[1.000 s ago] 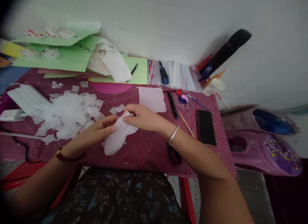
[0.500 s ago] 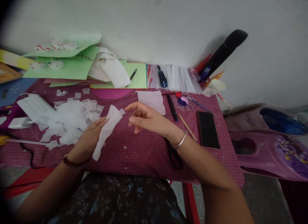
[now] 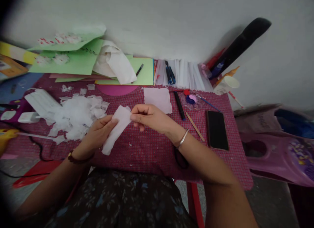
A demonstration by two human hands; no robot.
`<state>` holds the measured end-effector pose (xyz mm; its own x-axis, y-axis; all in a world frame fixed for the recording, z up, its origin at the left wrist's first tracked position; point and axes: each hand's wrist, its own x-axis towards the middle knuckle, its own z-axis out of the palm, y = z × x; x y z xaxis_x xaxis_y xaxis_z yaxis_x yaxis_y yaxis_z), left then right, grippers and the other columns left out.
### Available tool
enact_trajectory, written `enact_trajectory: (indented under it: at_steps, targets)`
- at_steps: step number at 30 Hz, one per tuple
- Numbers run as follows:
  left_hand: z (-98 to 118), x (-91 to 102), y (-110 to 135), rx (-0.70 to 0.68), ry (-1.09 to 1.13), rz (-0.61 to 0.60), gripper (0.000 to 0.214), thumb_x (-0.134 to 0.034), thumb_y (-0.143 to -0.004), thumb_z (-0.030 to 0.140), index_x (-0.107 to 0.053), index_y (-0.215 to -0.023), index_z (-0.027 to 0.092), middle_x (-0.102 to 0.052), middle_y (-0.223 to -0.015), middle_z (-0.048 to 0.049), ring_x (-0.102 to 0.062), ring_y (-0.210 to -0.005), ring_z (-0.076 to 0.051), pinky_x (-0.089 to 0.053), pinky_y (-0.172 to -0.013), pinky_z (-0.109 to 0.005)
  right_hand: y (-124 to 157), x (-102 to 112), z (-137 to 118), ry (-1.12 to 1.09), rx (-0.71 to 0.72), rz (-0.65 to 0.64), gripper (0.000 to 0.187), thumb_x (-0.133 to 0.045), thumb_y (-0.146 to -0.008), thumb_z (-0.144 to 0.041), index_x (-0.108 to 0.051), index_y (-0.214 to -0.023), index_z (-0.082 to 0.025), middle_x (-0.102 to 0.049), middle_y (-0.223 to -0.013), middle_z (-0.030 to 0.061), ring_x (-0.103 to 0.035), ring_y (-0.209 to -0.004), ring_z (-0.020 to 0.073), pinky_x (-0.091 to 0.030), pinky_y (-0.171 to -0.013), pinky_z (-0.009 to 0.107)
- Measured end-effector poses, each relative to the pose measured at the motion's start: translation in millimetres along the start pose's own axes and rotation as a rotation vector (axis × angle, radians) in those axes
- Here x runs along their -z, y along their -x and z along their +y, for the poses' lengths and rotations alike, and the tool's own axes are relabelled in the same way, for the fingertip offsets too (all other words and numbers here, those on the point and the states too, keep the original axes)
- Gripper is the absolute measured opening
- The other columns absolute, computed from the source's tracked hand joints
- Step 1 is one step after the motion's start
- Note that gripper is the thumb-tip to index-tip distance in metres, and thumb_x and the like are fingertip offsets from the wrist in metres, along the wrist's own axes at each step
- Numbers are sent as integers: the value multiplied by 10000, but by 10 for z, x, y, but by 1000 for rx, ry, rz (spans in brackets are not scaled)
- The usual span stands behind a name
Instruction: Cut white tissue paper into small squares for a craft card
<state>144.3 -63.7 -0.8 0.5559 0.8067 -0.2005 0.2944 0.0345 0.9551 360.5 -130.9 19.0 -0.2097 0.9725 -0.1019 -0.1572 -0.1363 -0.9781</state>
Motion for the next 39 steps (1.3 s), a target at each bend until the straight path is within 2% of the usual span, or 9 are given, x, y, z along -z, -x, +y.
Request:
enact_trajectory:
  at_steps: [4,8,14,18,21,26,30,33,39]
  targets:
    - [31,-6,-26,-97,-43,91,336,-612,-880,327,-489,-597,194,-384,-577,31,-309,-532,-111,-214,-455,-247,-75,29,32,-192,16,153,246,-727,-834,-379,-600,-941,-198,-625,-752,-57,-590,-558,66,-490,-540,204]
    - [55,-63,-62,-215,-84,325,374,-550,-935,302,-398,-608,203,-340,-592,35,-293,-556,-120,-218,-497,-268,-149,-112,147,-303,-20,228,406,-716,-835,-450,-545,-1125,-225,-659,-981,8,-670,-819,131,-560,-748,291]
    - [55,-148,-129,-279,-69,529,377,-519,-971,318,-372,-640,211,-355,-617,31,-311,-582,-130,-237,-524,-284,-311,-524,473,-146,-22,118,432,-814,-704,-354,-555,-1023,-220,-683,-1080,54,-637,-998,198,-520,-925,368]
    - [32,-149,-203,-223,137,593,381,-523,-972,384,-381,-662,215,-339,-617,43,-296,-549,-116,-249,-493,-263,-337,-653,555,65,-50,183,161,-689,-768,-226,-583,-886,-197,-671,-871,7,-614,-790,153,-523,-778,324]
    - [29,-65,-248,-121,428,556,286,-571,-943,361,-477,-717,212,-408,-609,51,-338,-517,-96,-267,-446,-227,-274,-614,518,96,-132,176,95,-619,-814,-238,-541,-773,-203,-588,-699,-37,-559,-613,117,-493,-613,272]
    - [34,145,-218,154,728,241,103,-725,-789,201,-630,-796,163,-592,-682,26,-449,-501,-53,-256,-364,-144,-125,-334,395,149,-174,251,164,-604,-850,-305,-511,-754,-209,-554,-652,-49,-535,-560,103,-471,-570,254]
    - [52,164,-168,209,848,201,83,-722,-783,131,-661,-834,155,-668,-794,5,-552,-573,-61,-359,-371,-116,265,-61,286,516,-66,271,92,-574,-887,-297,-583,-863,-209,-637,-749,-8,-609,-677,149,-490,-641,289]
    - [91,132,-174,237,972,288,112,-661,-829,75,-633,-770,167,-686,-767,16,-628,-620,-85,-545,-519,-165,837,89,295,849,-136,350,120,-534,-933,-300,-626,-963,-229,-726,-908,48,-693,-844,217,-534,-753,361]
    - [178,112,-275,304,1211,387,222,-570,-870,-16,-627,-740,155,-721,-747,5,-706,-685,-109,-642,-723,-254,1939,239,848,1251,-228,533,270,-565,-875,-317,-682,-1109,-250,-747,-1066,109,-739,-961,302,-609,-824,458]
